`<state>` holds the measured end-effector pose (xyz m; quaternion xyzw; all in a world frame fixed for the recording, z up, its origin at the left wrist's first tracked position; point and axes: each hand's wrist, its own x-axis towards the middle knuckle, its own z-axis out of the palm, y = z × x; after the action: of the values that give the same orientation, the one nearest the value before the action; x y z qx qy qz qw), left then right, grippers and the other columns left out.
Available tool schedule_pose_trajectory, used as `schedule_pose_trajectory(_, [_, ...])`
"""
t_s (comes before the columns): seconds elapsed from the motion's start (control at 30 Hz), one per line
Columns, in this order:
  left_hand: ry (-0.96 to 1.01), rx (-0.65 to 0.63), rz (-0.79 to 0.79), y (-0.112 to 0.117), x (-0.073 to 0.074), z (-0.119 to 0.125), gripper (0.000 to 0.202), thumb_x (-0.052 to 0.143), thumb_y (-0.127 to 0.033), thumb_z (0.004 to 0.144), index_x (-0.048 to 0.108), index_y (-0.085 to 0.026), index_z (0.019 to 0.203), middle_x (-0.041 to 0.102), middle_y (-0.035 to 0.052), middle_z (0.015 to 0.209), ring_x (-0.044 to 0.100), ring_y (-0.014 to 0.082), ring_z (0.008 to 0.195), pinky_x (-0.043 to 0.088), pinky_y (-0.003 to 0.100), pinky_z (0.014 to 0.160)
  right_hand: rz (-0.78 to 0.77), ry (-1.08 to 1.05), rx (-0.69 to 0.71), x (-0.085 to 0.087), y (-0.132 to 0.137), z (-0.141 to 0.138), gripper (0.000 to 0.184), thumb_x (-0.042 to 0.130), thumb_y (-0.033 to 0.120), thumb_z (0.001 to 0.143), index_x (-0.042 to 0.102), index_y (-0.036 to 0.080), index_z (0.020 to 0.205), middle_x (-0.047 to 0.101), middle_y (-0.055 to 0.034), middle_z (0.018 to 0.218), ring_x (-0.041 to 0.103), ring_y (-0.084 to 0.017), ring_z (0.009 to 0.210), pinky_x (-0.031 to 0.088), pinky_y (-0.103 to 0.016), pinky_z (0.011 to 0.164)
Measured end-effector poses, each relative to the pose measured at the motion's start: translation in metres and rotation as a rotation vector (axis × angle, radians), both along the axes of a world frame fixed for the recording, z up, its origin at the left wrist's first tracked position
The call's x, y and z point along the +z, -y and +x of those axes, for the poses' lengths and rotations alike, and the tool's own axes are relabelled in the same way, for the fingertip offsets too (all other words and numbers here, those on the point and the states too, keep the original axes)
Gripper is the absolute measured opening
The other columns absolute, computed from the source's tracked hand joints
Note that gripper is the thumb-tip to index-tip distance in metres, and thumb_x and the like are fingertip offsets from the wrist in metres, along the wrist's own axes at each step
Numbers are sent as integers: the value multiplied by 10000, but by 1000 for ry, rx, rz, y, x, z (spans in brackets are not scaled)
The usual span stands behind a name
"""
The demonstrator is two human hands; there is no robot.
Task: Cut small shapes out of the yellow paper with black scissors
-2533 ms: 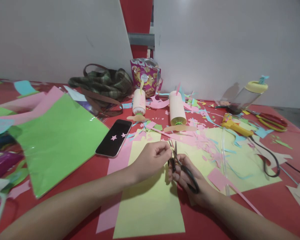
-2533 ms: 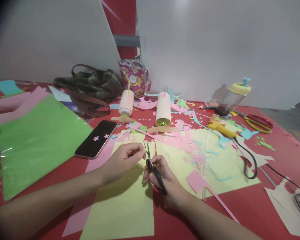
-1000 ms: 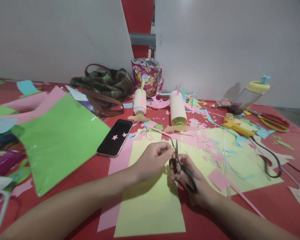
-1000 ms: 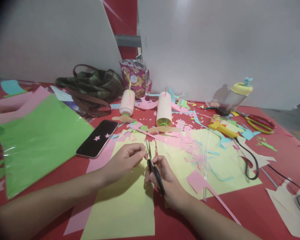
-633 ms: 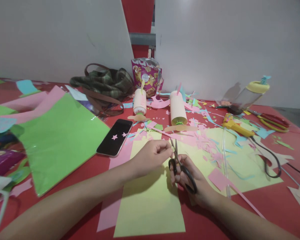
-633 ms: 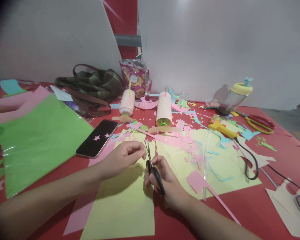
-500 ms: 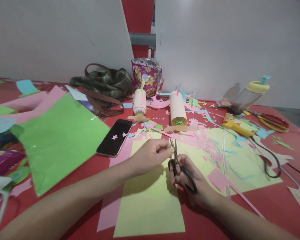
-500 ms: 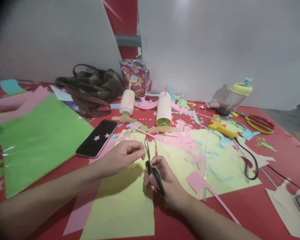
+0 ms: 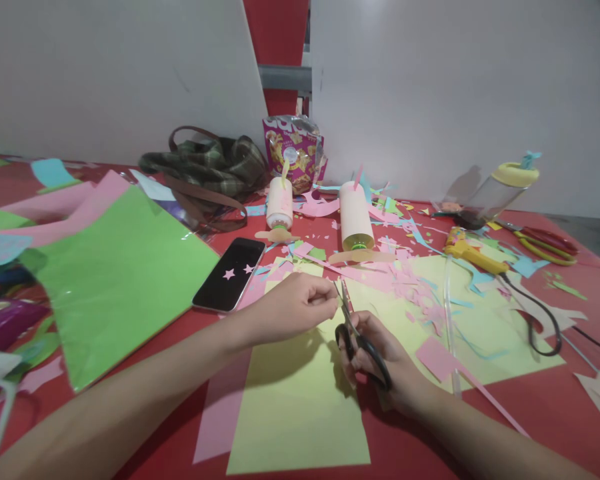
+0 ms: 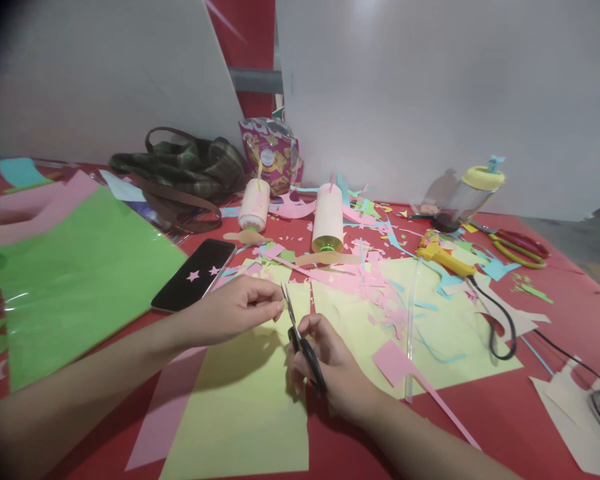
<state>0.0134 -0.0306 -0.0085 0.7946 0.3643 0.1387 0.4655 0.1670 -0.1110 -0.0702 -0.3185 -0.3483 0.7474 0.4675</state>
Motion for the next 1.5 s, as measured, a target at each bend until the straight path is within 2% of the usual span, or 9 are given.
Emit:
schedule_pose_trajectory(0.23, [-15,-15,-18,-2,0,-2,184,366,-221,716,407,-146,552,300,-48,517,280,64,477,225,180,436,-11,47,-49,-4,0,-2,272,619,255,679,363,235,769,451,96,516,350,-28,315,297,-136,305])
schedule_pose_trajectory(0.33, [-26,-17,-40,-1,-1,-1,178,367,-221,708,423,-142,558,281,-49,508,271,61,464,211,179,420,-26,60,-116,-3,-2,-2,268,613,244,680,357,238,760,445,102,510,326,-25,300,290,-140,299])
schedule_pose_trajectory(0.47, [-30,-57,-89,3,-3,2,177,365,-203,694,408,-142,533,272,-47,501,266,57,454,202,176,410,-1,7,-202,-2,-4,-1,338,667,301,608,370,236,755,472,77,584,395,-44,392,319,-167,376])
schedule_pose_trajectory(0.67, [-72,-204,-110,11,-10,8,171,377,-179,670,420,-143,508,279,-51,480,249,54,437,189,175,398,-1,38,-308,-1,-4,-1,324,648,115,613,381,238,750,494,58,685,484,-78,562,368,-200,521])
schedule_pose_trajectory(1.0, [-86,-240,-107,14,-14,11,160,392,-153,636,375,-152,477,285,-52,448,260,57,423,205,167,388,37,120,-243,-3,-2,1,355,651,93,618,365,239,770,496,56,712,439,-62,534,334,-164,485])
schedule_pose_trajectory(1.1, [-102,-239,-89,13,-14,11,171,396,-171,659,429,-146,493,315,-52,443,280,54,419,211,162,388,40,129,-246,-3,-2,1,338,638,97,636,363,240,772,492,58,696,436,-62,537,333,-162,489])
schedule_pose_trajectory(1.23, [-124,-214,-80,12,-15,11,161,396,-156,662,552,-143,624,411,-42,497,337,57,451,240,154,414,49,122,-242,-3,-2,1,349,632,73,631,358,238,771,486,62,695,432,-58,540,327,-159,488])
schedule_pose_trajectory(1.37, [-131,-194,-44,11,-17,10,175,382,-173,687,544,-135,635,410,-42,527,340,59,472,255,161,441,47,103,-267,-4,-3,0,329,614,74,651,356,240,770,477,64,711,406,-47,509,300,-150,454])
schedule_pose_trajectory(1.5, [-140,-204,-43,11,-18,10,158,393,-206,705,524,-144,642,384,-51,513,340,59,465,254,161,436,53,98,-295,-4,-4,0,298,597,70,667,367,233,763,466,62,704,421,-56,550,318,-161,494])
